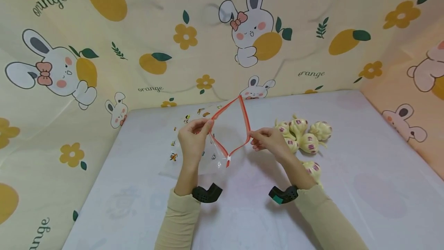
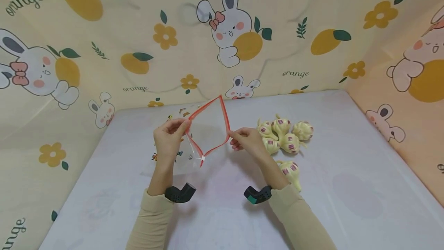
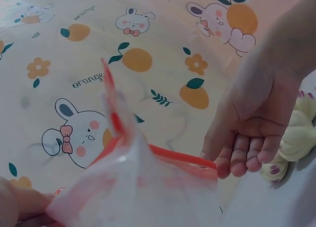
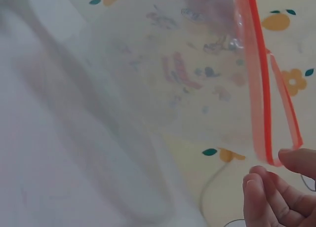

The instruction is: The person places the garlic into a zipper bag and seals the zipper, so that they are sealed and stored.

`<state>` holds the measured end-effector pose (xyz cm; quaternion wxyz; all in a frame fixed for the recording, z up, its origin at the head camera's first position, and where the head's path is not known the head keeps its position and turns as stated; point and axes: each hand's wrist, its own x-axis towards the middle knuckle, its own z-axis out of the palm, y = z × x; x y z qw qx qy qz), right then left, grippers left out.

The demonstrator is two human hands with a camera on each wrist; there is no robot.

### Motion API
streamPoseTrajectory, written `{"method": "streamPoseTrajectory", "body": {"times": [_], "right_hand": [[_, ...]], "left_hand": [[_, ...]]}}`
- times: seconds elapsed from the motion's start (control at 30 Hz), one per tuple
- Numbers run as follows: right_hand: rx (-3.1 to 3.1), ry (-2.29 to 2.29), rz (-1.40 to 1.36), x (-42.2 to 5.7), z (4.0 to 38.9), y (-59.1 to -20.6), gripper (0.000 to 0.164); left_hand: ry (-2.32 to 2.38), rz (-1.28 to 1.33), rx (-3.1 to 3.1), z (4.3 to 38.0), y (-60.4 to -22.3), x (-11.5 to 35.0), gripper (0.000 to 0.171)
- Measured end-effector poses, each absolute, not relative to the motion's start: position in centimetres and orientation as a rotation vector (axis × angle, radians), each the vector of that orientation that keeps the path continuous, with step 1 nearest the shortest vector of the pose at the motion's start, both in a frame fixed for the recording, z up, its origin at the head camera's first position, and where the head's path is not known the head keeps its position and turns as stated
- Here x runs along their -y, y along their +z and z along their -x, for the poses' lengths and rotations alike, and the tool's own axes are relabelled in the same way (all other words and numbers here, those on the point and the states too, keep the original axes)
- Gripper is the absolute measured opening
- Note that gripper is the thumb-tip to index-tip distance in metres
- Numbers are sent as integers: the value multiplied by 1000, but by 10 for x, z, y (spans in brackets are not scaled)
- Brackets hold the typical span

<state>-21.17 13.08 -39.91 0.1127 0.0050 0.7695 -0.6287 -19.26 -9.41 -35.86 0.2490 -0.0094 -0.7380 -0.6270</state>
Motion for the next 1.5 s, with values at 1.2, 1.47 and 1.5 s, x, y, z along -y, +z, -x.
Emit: {"method": "streamPoseTrajectory", "body": {"times": [1.2,1.47,1.5], "right_hand": [[-2546,-1322,552,-238,197,-379,25],[-2517,-1295,622,-261,189,-383,23],[-2503,-1302,647,-264,189,-385,23]], "left_hand": [[-1738,-43,2033,191,-357,95,17],[-1722,-47,2040,192,-357,95,17],[-1721,-48,2039,192,-357,96,17]]}}
